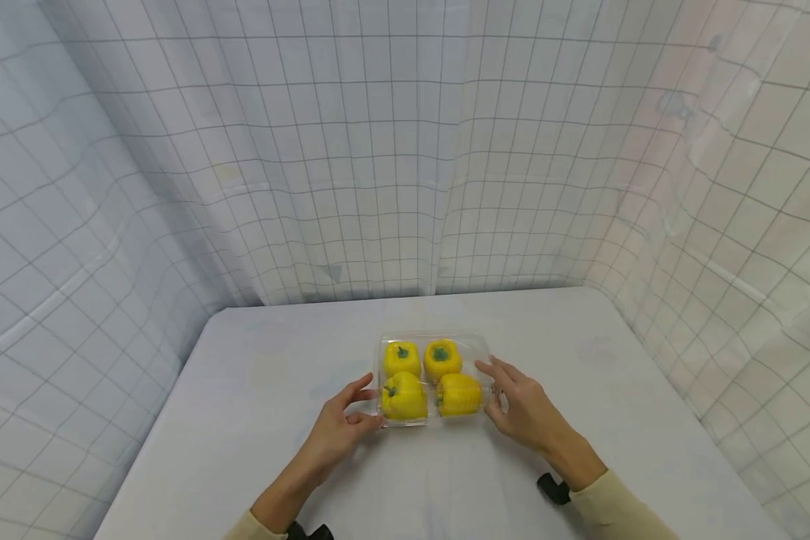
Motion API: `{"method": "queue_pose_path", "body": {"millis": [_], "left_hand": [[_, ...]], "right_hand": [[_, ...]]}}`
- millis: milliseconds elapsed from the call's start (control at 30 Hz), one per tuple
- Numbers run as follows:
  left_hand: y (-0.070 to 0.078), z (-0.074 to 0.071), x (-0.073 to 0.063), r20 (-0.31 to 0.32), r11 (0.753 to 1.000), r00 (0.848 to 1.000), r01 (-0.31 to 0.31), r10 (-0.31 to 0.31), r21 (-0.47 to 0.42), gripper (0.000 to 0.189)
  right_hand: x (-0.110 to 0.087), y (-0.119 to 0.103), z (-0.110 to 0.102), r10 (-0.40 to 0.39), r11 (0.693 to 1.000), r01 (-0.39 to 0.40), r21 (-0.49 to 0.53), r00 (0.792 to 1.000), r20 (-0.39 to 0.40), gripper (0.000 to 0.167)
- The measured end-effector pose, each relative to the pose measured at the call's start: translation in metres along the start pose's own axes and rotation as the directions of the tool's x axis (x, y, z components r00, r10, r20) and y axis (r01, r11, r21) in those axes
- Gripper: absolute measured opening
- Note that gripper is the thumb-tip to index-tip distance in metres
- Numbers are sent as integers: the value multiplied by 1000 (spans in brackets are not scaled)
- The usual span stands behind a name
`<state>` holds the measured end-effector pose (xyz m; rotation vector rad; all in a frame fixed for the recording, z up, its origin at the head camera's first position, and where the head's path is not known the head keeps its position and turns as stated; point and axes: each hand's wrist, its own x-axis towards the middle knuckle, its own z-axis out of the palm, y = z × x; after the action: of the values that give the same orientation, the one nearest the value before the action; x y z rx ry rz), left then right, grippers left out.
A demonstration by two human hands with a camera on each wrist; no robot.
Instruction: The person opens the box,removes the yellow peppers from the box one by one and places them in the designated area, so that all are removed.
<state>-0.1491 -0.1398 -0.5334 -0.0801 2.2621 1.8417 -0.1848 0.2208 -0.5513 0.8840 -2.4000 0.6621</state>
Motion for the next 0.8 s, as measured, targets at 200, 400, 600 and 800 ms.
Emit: {"method": "queue_pose_path", "body": {"millis": [200,400,600,800], "left_hand": [[-1,1,-3,-9,1000,1000,4,-4,0,88],[0,1,-5,-10,1000,1000,5,-5,8,88],[0,1,-7,-6,1000,1000,-3,3,16,88],[-1,4,-7,-23,998,999,-45,47,49,90]], "right_hand": [[1,-1,-4,9,997,-8,-73,1000,12,69],[4,-1,-8,-7,985,2,-171,999,-31,67],[7,-4,-9,11,989,-16,-148,999,-35,65],[12,-5,-12,67,993,-70,-94,997,-32,63]]}}
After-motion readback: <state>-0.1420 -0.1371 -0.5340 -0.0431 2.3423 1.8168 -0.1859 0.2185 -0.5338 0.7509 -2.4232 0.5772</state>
